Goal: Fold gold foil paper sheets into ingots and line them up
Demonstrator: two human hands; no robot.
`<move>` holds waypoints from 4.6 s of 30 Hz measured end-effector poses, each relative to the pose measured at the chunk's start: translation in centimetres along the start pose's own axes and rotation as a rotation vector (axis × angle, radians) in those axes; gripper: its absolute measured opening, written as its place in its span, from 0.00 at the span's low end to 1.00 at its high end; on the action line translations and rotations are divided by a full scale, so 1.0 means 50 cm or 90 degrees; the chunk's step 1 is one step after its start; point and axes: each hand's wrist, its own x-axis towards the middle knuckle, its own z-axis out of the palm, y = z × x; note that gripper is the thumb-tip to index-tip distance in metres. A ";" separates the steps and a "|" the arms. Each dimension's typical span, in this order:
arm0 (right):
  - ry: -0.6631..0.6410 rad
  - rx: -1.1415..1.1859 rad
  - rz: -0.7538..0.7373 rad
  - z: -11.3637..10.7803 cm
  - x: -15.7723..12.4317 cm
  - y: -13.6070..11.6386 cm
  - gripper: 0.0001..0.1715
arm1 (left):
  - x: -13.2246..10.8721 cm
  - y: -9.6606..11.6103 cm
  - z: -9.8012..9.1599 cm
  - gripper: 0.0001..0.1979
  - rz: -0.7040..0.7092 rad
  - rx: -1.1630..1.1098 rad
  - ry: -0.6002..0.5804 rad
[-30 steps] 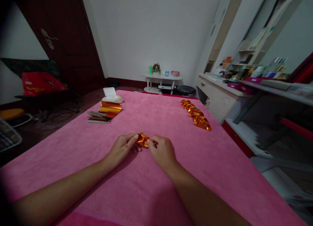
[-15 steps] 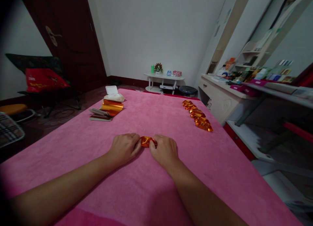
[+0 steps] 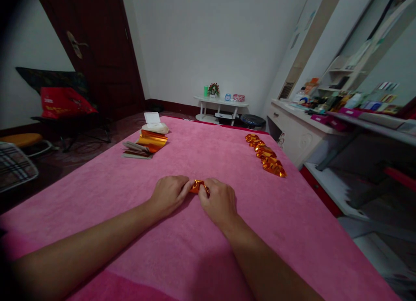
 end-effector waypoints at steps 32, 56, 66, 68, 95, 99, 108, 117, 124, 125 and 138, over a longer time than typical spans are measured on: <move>-0.240 0.711 0.153 0.002 -0.006 0.016 0.22 | 0.004 -0.007 0.015 0.26 -0.017 -0.828 -0.100; -0.179 0.797 0.208 0.020 -0.015 0.019 0.27 | -0.003 0.004 0.003 0.30 -0.054 -0.891 -0.045; -0.260 1.135 0.341 -0.007 0.014 0.040 0.23 | 0.000 -0.008 0.005 0.26 -0.109 -0.769 0.021; -0.332 1.193 0.357 -0.014 0.018 0.049 0.21 | 0.002 -0.002 0.006 0.19 -0.091 -0.774 -0.004; 0.112 0.373 0.054 -0.001 0.004 0.034 0.07 | 0.010 -0.010 0.011 0.25 -0.202 -0.948 0.035; 0.142 0.332 0.005 -0.005 0.015 0.061 0.07 | 0.011 -0.010 0.008 0.26 -0.184 -0.911 -0.004; 0.256 -0.029 0.166 -0.092 0.031 0.376 0.12 | 0.018 -0.007 0.028 0.24 -0.182 -0.836 -0.042; 0.217 -0.145 0.236 -0.130 -0.015 0.494 0.10 | 0.017 -0.010 0.033 0.25 -0.195 -0.830 -0.040; 0.207 -0.234 0.309 -0.127 -0.010 0.494 0.12 | 0.020 -0.008 0.031 0.23 -0.184 -0.815 -0.027; 0.209 -0.244 0.315 -0.128 -0.011 0.491 0.12 | 0.020 -0.009 0.032 0.23 -0.182 -0.814 -0.030; 0.339 -0.248 0.304 -0.161 0.008 0.410 0.18 | 0.021 -0.021 0.049 0.22 -0.150 -0.762 -0.050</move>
